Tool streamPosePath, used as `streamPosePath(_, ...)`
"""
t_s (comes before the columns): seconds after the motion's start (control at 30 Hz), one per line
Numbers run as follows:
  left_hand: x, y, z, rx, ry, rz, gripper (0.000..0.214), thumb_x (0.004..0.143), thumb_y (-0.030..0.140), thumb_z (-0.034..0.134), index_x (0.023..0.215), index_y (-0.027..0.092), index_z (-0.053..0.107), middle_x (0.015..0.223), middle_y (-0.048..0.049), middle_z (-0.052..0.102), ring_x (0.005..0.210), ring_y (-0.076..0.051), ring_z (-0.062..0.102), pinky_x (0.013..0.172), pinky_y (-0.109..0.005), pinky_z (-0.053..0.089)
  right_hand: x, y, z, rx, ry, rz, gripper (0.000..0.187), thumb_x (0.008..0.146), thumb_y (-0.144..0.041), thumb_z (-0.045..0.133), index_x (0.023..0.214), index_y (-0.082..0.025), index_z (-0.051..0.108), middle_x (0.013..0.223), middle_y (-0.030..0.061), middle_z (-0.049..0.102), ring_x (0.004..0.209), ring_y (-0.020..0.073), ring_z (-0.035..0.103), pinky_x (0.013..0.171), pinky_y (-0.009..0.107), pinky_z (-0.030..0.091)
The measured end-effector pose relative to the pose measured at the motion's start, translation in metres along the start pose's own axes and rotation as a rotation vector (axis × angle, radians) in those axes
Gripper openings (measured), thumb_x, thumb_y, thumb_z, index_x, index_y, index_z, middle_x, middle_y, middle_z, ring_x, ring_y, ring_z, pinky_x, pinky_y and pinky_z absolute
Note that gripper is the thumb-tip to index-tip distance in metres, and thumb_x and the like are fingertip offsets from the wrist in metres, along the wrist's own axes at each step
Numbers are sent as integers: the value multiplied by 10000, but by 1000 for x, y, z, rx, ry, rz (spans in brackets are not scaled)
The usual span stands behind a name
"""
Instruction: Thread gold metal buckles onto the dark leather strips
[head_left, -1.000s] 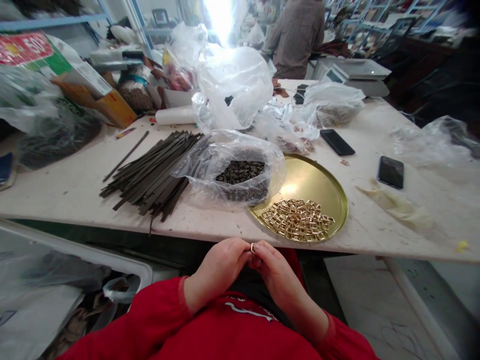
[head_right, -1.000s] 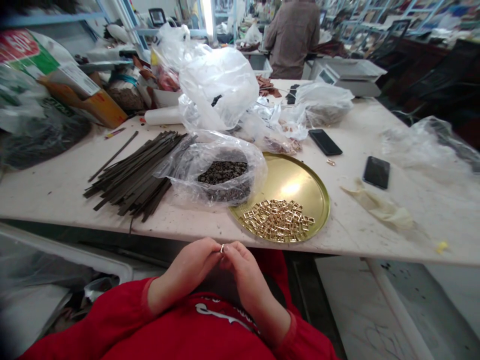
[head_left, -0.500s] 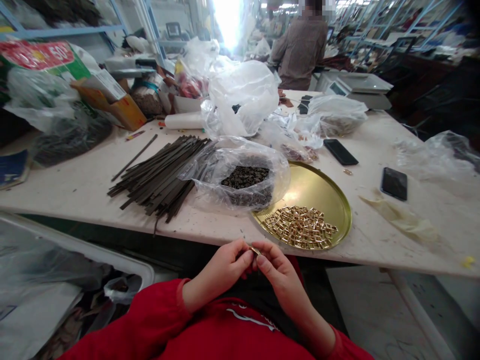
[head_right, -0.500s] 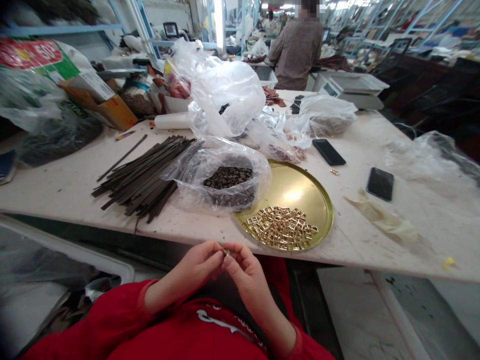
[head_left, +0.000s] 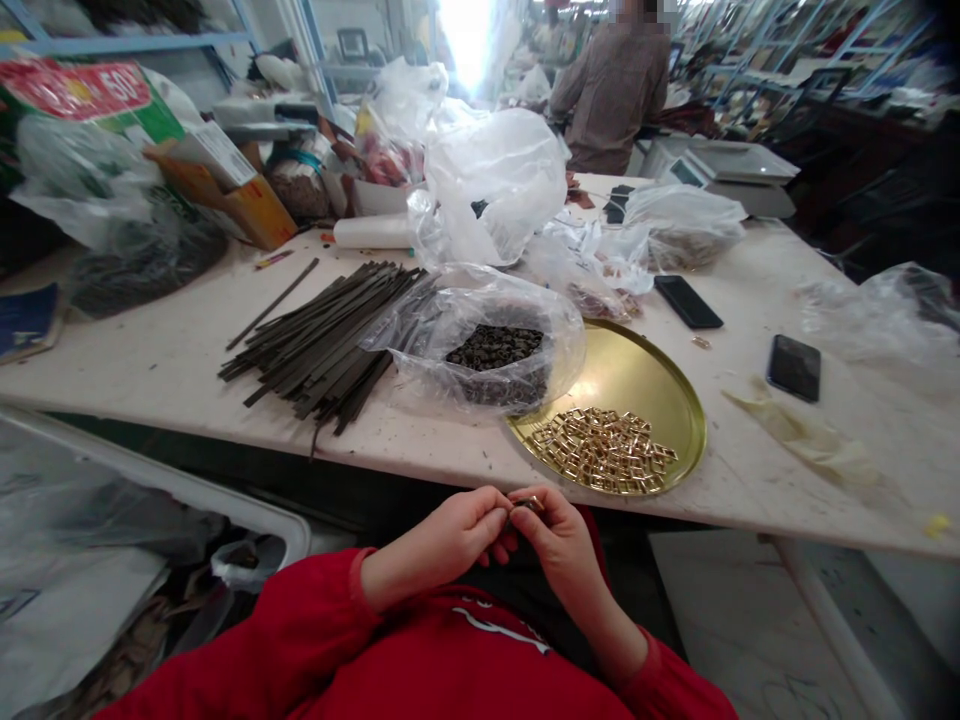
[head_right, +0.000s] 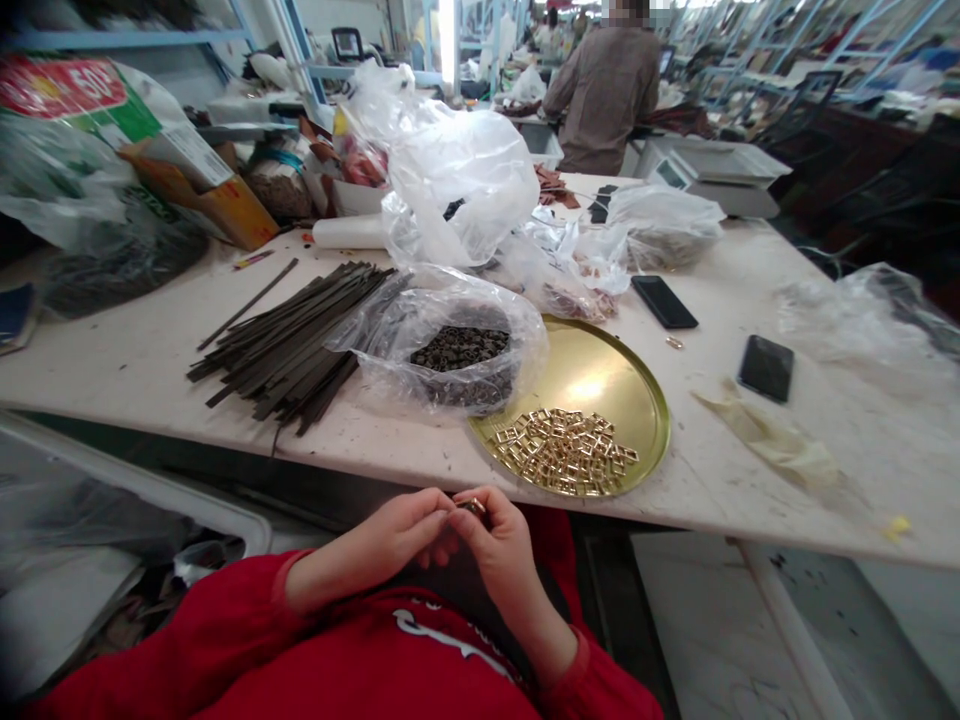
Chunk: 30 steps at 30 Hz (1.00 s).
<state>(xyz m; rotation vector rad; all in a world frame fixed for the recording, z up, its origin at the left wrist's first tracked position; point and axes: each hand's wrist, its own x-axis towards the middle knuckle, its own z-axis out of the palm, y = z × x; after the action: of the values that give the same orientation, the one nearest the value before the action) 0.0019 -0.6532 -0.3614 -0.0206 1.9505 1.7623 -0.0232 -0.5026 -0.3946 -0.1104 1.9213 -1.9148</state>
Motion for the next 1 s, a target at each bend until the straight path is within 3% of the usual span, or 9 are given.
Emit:
streamPosePath(0.17,4,-10,3,-98,119,-72,211,797,338,513,848,150,433,708,-4,581,568,-101,545,443,-171,370,0,-3,1,-37,40,9,359,812,-491,487,724,-150,562,557,-29,461,538,96,424,524,234,338)
streamPosePath(0.27,7,-15,5,-56,180,-19,207,789,248,490,963,149,440,666,27,552,505,-82,510,447,-176,369,-1,-5,3,-24,37,28,389,837,-510,431,759,-153,563,552,-28,447,540,107,433,541,247,342)
streamPosePath(0.43,7,-13,4,116,214,76,343,809,215,445,1142,134,453,695,26,541,511,-73,495,525,-198,393,1,0,4,106,72,89,361,782,-499,539,648,-170,475,555,-39,464,545,93,425,562,231,346)
streamPosePath(0.6,6,-12,5,69,167,75,346,813,209,419,1139,120,496,721,0,577,496,-71,468,498,-195,369,5,8,5,327,-26,170,350,770,-459,578,619,-170,454,536,-41,478,524,85,415,544,227,336)
streamPosePath(0.73,9,-10,7,-49,190,2,244,809,286,449,924,100,560,708,-17,588,457,-64,431,435,-189,333,7,7,7,370,-47,218,333,735,-439,625,646,-170,449,556,-40,501,530,85,436,545,224,339)
streamPosePath(0.87,10,-7,6,-104,233,-52,217,772,330,513,784,114,516,618,10,554,436,-56,418,416,-176,307,8,7,6,186,65,100,315,742,-453,606,717,-174,461,568,-52,461,527,81,423,523,217,341)
streamPosePath(1.0,8,-3,4,-123,256,-95,182,770,299,500,773,118,489,587,25,532,420,-48,409,407,-164,293,6,6,1,-165,182,-220,171,794,-342,566,784,-188,492,682,-17,502,620,113,482,581,249,403)
